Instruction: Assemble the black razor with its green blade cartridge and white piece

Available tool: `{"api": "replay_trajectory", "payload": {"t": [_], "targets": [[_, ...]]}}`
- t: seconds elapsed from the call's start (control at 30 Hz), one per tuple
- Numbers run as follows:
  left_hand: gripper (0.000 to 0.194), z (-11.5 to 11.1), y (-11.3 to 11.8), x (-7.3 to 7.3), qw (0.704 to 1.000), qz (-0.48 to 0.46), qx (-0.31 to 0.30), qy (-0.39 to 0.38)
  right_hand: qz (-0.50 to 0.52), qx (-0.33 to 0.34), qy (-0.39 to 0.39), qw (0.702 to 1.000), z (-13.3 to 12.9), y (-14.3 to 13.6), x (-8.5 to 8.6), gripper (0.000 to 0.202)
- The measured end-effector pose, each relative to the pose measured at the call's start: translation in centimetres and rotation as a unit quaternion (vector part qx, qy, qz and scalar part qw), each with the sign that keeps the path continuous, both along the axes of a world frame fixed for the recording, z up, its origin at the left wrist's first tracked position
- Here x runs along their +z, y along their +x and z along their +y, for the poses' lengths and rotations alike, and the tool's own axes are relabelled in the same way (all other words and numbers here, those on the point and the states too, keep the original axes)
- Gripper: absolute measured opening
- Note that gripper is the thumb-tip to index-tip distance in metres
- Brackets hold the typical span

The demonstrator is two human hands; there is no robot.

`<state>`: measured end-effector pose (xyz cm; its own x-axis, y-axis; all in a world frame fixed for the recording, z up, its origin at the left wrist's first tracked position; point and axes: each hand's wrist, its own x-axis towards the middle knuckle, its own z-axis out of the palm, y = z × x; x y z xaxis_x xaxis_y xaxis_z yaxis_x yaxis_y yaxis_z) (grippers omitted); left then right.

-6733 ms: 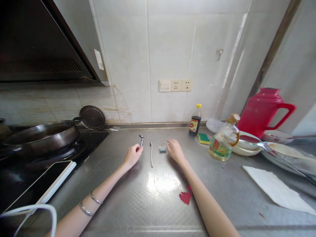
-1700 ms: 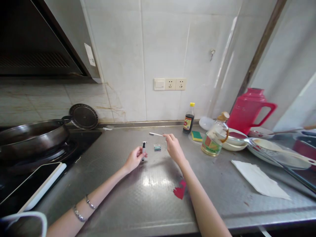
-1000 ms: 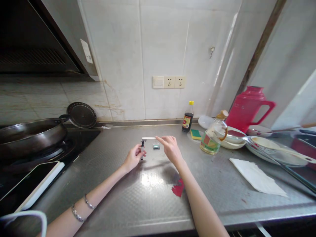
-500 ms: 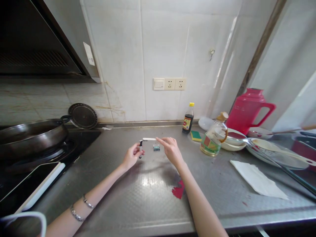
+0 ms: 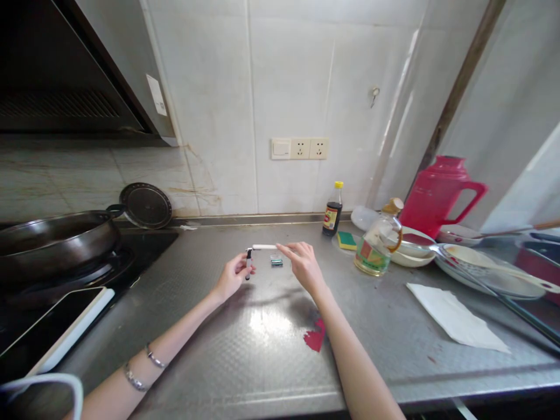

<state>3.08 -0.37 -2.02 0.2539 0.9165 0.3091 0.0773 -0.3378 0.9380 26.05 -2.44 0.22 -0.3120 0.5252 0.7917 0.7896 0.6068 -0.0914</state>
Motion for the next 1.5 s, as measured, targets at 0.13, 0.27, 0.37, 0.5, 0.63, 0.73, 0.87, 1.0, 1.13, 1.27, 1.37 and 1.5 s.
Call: {"api": "replay_trajectory", "payload": {"t": [0.13, 0.27, 0.37, 0.5, 0.63, 0.73, 0.87, 1.0, 1.13, 1.27, 1.37, 1.5], "targets": [[0.029, 0.0, 0.0, -0.1, 1.0, 0.007, -0.003, -0.003, 0.02, -0.003, 0.007, 1.0, -0.1, -0.1, 0.0, 0.043], [0.027, -0.1, 0.3, -0.3, 1.0, 0.016, -0.011, 0.009, 0.023, 0.012, 0.007, 1.0, -0.5, -1.5, 0.2, 0.041], [0.025, 0.0, 0.1, 0.0, 1.0, 0.01, 0.003, 0.019, 0.023, 0.019, 0.006, 1.0, -0.5, -1.5, 0.2, 0.041], [0.025, 0.3, -0.3, 0.3, 1.0, 0.006, 0.02, 0.021, 0.03, 0.008, 0.014, 0.999, -0.2, -0.5, 0.0, 0.043], [0.024, 0.2, -0.2, -0.1, 0.999, 0.025, 0.013, 0.039, 0.035, 0.006, 0.017, 0.999, -0.4, -1.0, 0.1, 0.043], [0.022, 0.1, -0.2, -0.2, 0.997, 0.037, 0.02, 0.061, 0.026, 0.019, 0.008, 0.999, -0.7, -1.6, 0.2, 0.042], [0.018, 0.4, -0.7, 0.1, 0.995, 0.027, 0.049, 0.086, 0.025, 0.018, 0.002, 1.0, -0.5, -0.9, 0.3, 0.042], [0.017, 0.4, -0.9, 0.2, 0.994, 0.03, 0.05, 0.092, 0.036, 0.003, 0.015, 0.999, -0.3, -0.5, 0.2, 0.042], [0.017, 0.2, -0.7, 0.2, 0.993, 0.052, 0.04, 0.094, 0.029, 0.009, 0.009, 1.0, -0.6, -1.6, 0.1, 0.041], [0.018, 0.4, -1.0, 0.5, 0.991, 0.049, 0.056, 0.112, 0.026, 0.005, 0.0, 1.0, -0.5, -1.7, -0.1, 0.041], [0.022, 0.7, -1.4, 0.8, 0.99, 0.039, 0.07, 0.113, 0.05, -0.009, 0.006, 0.999, -0.1, -1.0, -0.2, 0.04], [0.022, 0.8, -1.5, 0.7, 0.99, 0.046, 0.063, 0.119, 0.085, 0.0, 0.021, 0.996, -0.3, -1.2, -0.1, 0.04]]}}
